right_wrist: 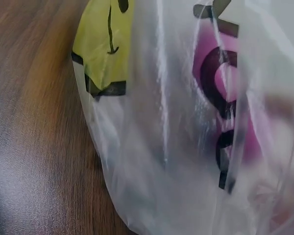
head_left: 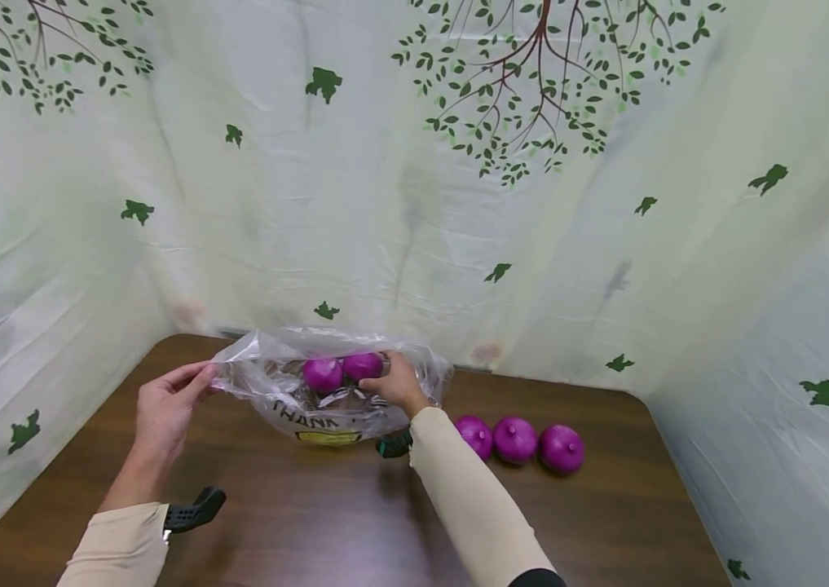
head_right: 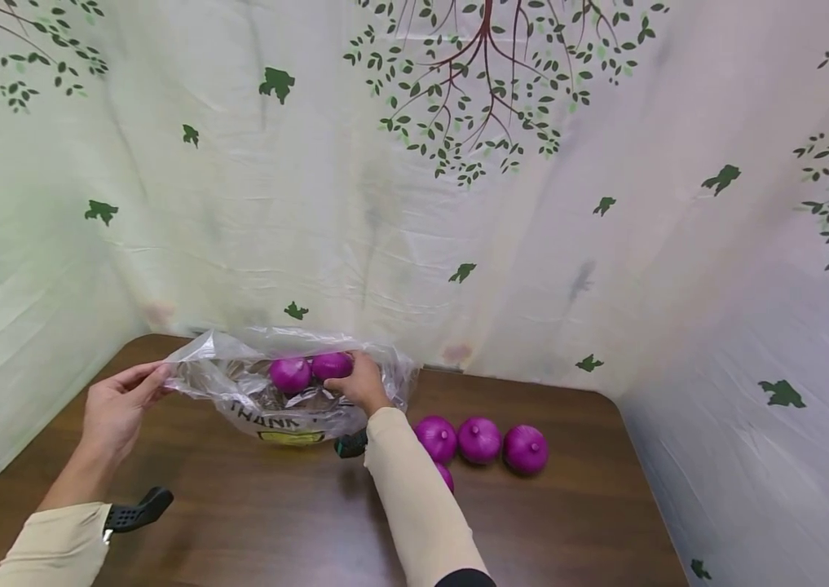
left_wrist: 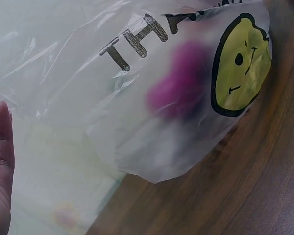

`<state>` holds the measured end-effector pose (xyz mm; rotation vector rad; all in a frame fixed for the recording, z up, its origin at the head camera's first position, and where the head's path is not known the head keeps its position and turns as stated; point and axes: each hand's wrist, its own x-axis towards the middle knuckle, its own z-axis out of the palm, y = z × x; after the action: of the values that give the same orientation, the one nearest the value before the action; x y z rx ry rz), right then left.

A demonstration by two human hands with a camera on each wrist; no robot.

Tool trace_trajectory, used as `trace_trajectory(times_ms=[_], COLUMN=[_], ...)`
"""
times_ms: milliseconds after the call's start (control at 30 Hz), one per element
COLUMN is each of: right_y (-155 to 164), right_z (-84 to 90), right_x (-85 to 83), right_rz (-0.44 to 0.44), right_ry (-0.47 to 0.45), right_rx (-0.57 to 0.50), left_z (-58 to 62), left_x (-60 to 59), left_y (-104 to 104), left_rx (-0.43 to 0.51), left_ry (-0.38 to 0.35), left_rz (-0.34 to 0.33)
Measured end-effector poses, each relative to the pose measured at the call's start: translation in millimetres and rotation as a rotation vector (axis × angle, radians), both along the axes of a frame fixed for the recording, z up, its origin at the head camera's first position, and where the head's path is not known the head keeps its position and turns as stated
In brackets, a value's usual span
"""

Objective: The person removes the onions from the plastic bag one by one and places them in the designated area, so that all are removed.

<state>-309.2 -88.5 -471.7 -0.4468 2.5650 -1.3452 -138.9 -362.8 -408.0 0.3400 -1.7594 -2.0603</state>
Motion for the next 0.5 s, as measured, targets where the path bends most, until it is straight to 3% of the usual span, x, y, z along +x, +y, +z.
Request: trace_trajectory(times_ms=[167,500], right_y=[-5,-19], right_z=[-5.7,-19.0], right_x=[-1.7,-6.5], right_rz=[-0.053,-0.074], right_ry=[-0.058,-0.051], right_rx=[-0.021,-0.108], left_z=[1.0,0.2], left_x=[1.8,0.6], left_y=[1,2], left_rx=[-0.012,-0.043], left_ry=[0.02,-0.01], left_rz=[-0.007,0.019])
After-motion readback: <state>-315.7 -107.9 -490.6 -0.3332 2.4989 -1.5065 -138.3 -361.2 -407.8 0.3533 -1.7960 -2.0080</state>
